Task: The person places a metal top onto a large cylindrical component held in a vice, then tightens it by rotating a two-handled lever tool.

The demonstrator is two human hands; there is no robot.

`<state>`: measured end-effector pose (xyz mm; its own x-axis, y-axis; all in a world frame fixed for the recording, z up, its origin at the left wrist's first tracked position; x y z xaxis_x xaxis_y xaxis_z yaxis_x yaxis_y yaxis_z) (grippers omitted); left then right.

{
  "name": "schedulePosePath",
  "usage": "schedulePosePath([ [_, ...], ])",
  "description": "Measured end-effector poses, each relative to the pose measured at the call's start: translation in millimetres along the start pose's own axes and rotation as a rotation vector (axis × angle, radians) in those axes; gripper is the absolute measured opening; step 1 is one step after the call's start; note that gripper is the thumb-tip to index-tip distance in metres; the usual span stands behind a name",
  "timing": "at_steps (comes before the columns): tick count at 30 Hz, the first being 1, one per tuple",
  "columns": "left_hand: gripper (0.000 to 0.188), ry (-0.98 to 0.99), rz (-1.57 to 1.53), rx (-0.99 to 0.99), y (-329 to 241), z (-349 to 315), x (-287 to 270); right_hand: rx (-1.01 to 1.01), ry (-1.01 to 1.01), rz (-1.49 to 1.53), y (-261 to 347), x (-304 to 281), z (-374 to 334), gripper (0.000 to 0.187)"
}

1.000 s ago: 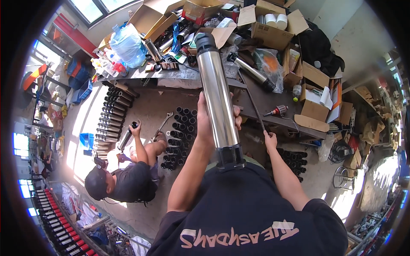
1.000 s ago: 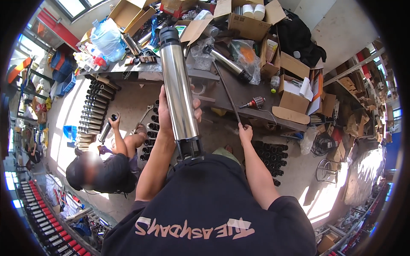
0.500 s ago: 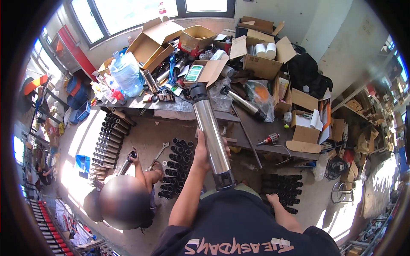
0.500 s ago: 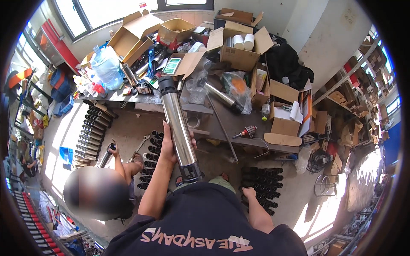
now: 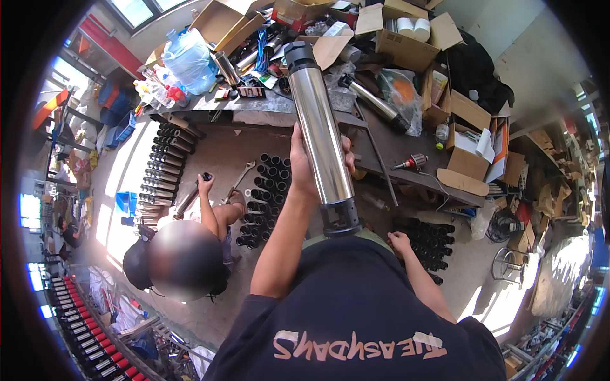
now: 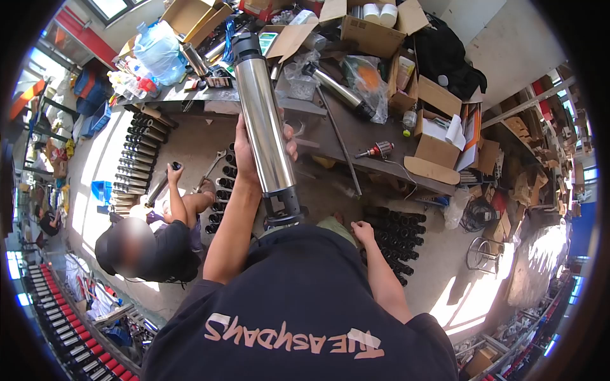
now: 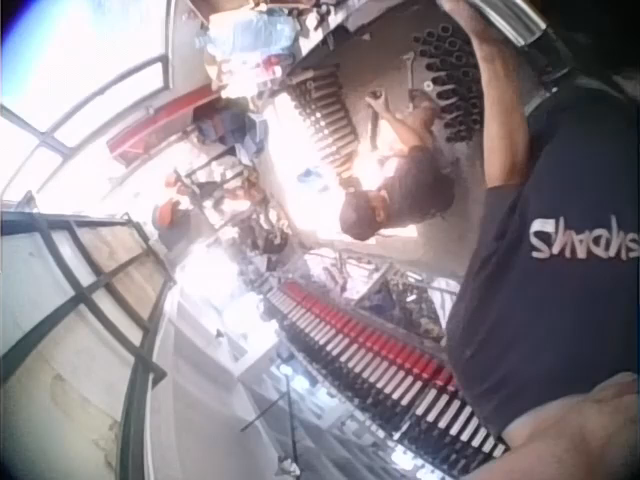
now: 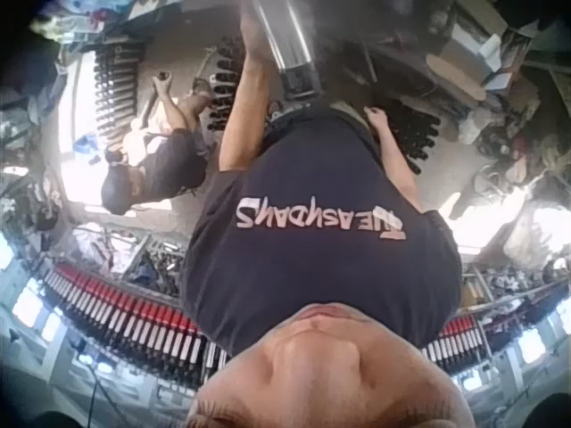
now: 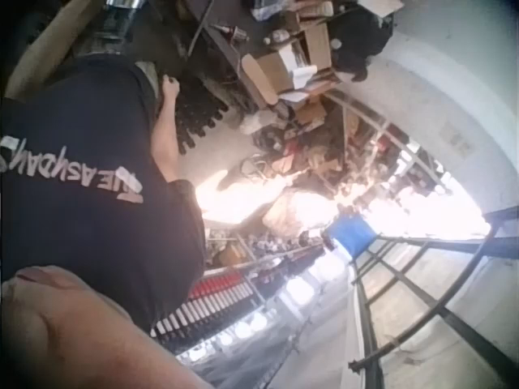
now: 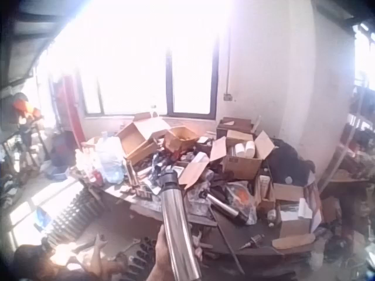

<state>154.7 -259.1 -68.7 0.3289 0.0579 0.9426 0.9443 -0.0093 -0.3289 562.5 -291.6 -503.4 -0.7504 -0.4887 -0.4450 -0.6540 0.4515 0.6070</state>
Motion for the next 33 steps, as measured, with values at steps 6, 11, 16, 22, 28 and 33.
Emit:
schedulePosePath([
  [6,0.081,-0.264,0.279,0.429,-46,-34,1,0.098,0.046,-0.127,-4,-24,-22,0.032],
  [11,0.087,-0.001,0.005,-0.031,0,6,-75,0.137,-0.01,-0.101,-47,-31,-11,0.025],
  [16,0.087,0.034,-0.114,0.056,10,1,-65,0.164,-0.02,-0.106,-58,-43,-33,0.028],
  [22,0.081,-0.127,0.037,0.101,-7,-9,-48,0.167,-0.024,-0.191,-57,-41,-42,0.03],
  [28,0.079,-0.49,0.477,0.106,-27,-27,-35,0.104,-0.001,-0.144,-48,-34,-17,0.025],
  [33,0.075,-0.465,0.413,0.092,-27,-26,-35,0.118,0.033,-0.084,-29,-24,2,0.03],
])
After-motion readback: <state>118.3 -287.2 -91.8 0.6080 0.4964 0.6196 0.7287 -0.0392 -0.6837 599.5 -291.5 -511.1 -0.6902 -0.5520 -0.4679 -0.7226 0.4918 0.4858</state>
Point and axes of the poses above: each hand's wrist, its own z-axis towards the middle knuckle, its own x-axis out of the palm, y = z × x, the point moved 8 cm from there along z, towards the middle knuckle, and after that the axes turned 4 degrees about -x, right-handed, at the moved point
